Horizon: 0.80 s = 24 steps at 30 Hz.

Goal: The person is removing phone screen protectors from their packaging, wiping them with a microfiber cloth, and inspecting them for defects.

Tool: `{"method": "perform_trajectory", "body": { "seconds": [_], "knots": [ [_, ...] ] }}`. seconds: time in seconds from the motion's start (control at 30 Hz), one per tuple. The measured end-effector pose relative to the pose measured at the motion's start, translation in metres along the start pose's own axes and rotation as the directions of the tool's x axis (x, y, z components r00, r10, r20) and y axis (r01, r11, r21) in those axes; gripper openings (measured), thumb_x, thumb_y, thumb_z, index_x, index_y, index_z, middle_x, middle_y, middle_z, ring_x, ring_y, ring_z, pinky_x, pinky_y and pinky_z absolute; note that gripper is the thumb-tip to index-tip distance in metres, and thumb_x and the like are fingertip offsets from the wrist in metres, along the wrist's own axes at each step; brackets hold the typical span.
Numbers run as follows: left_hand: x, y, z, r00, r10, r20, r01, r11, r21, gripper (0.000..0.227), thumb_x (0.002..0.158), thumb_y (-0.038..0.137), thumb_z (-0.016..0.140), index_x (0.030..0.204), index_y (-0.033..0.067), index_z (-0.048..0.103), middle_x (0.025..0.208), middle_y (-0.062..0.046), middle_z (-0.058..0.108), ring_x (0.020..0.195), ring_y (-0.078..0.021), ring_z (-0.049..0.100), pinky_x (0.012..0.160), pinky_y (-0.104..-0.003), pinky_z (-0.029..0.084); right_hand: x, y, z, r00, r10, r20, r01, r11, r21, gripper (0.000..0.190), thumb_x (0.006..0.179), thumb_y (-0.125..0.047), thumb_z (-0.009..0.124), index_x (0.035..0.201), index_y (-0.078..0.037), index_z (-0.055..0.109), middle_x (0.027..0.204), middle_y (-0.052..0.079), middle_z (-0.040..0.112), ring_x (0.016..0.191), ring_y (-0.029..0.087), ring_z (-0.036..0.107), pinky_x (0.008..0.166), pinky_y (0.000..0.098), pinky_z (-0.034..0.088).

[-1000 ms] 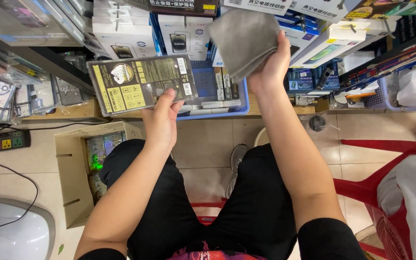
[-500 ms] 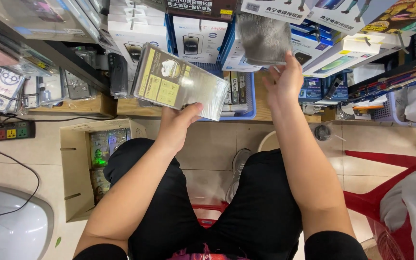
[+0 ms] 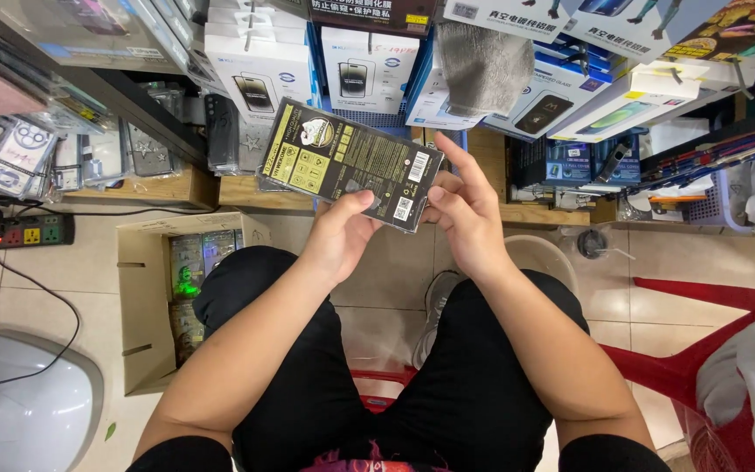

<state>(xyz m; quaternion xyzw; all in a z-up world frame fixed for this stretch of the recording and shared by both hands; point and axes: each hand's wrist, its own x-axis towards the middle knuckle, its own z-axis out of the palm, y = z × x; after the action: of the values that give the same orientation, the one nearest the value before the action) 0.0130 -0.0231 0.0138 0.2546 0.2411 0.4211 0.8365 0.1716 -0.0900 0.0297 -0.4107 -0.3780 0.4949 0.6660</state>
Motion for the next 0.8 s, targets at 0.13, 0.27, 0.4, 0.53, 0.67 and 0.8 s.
{"method": "perform_trajectory", "body": {
  "seconds": [0.13, 0.27, 0.4, 0.53, 0.67, 0.8],
  "knots": [
    [-0.005, 0.006, 0.008, 1.000, 0.003, 0.027, -0.003, 1.000, 0.023, 0.038, 0.081, 0.007, 0.069, 0.115, 0.0167, 0.058, 0.101, -0.001, 0.065, 0.093, -0.0191, 0.062, 0.090, -0.045, 0.057, 0.002, 0.001, -0.006, 1.000, -0.022, -0.001, 0.022, 0.999, 0.033, 0.055, 0.089, -0.001, 0.050, 0.143, -0.002, 0.044, 0.093, 0.023, 0.064, 0.077, 0.026, 0.070, 0.065, 0.0377, 0.065],
    [-0.007, 0.008, 0.014, 0.999, -0.018, 0.051, 0.017, 1.000, 0.007, 0.035, 0.081, 0.010, 0.069, 0.114, 0.0163, 0.059, 0.099, 0.000, 0.064, 0.092, -0.0182, 0.061, 0.088, -0.045, 0.058, 0.001, 0.003, -0.009, 1.000, -0.020, -0.005, 0.021, 0.998, 0.062, 0.060, 0.082, 0.005, 0.050, 0.142, 0.002, 0.044, 0.092, 0.025, 0.065, 0.074, 0.028, 0.071, 0.062, 0.0399, 0.065],
    [-0.011, 0.014, 0.018, 0.998, -0.001, 0.063, -0.003, 0.998, 0.066, 0.034, 0.083, 0.009, 0.069, 0.114, 0.0153, 0.057, 0.097, -0.001, 0.062, 0.092, -0.0180, 0.060, 0.088, -0.045, 0.058, 0.002, 0.003, -0.009, 1.000, -0.019, -0.009, 0.020, 0.998, 0.054, 0.061, 0.079, 0.007, 0.051, 0.140, 0.003, 0.044, 0.091, 0.026, 0.065, 0.072, 0.029, 0.071, 0.061, 0.0414, 0.065],
    [-0.013, 0.019, 0.022, 0.995, 0.039, 0.088, -0.049, 0.992, 0.114, 0.038, 0.083, 0.009, 0.070, 0.116, 0.0122, 0.052, 0.098, -0.005, 0.059, 0.090, -0.0201, 0.062, 0.082, -0.041, 0.062, 0.003, -0.001, -0.009, 1.000, 0.011, -0.005, -0.010, 0.999, 0.050, 0.060, 0.079, 0.005, 0.051, 0.139, 0.005, 0.044, 0.092, 0.028, 0.065, 0.071, 0.028, 0.071, 0.061, 0.0402, 0.066],
    [-0.013, 0.021, 0.022, 0.992, 0.037, 0.124, -0.055, 0.988, 0.146, 0.036, 0.083, 0.010, 0.071, 0.114, 0.0094, 0.052, 0.096, -0.005, 0.058, 0.090, -0.0207, 0.064, 0.078, -0.038, 0.063, 0.004, -0.003, -0.010, 0.999, 0.032, 0.009, -0.033, 0.998, 0.056, 0.060, 0.079, 0.006, 0.052, 0.138, 0.005, 0.044, 0.093, 0.029, 0.065, 0.070, 0.028, 0.071, 0.059, 0.0405, 0.066],
    [-0.012, 0.022, 0.016, 0.992, 0.016, 0.127, -0.037, 0.986, 0.165, 0.035, 0.083, 0.012, 0.071, 0.112, 0.0072, 0.052, 0.095, -0.006, 0.058, 0.088, -0.0207, 0.066, 0.076, -0.036, 0.064, 0.007, -0.007, -0.009, 0.996, 0.071, 0.050, -0.074, 0.995, 0.062, 0.059, 0.081, 0.005, 0.054, 0.139, 0.004, 0.043, 0.094, 0.028, 0.066, 0.070, 0.026, 0.071, 0.058, 0.0415, 0.067]
  ]
}}
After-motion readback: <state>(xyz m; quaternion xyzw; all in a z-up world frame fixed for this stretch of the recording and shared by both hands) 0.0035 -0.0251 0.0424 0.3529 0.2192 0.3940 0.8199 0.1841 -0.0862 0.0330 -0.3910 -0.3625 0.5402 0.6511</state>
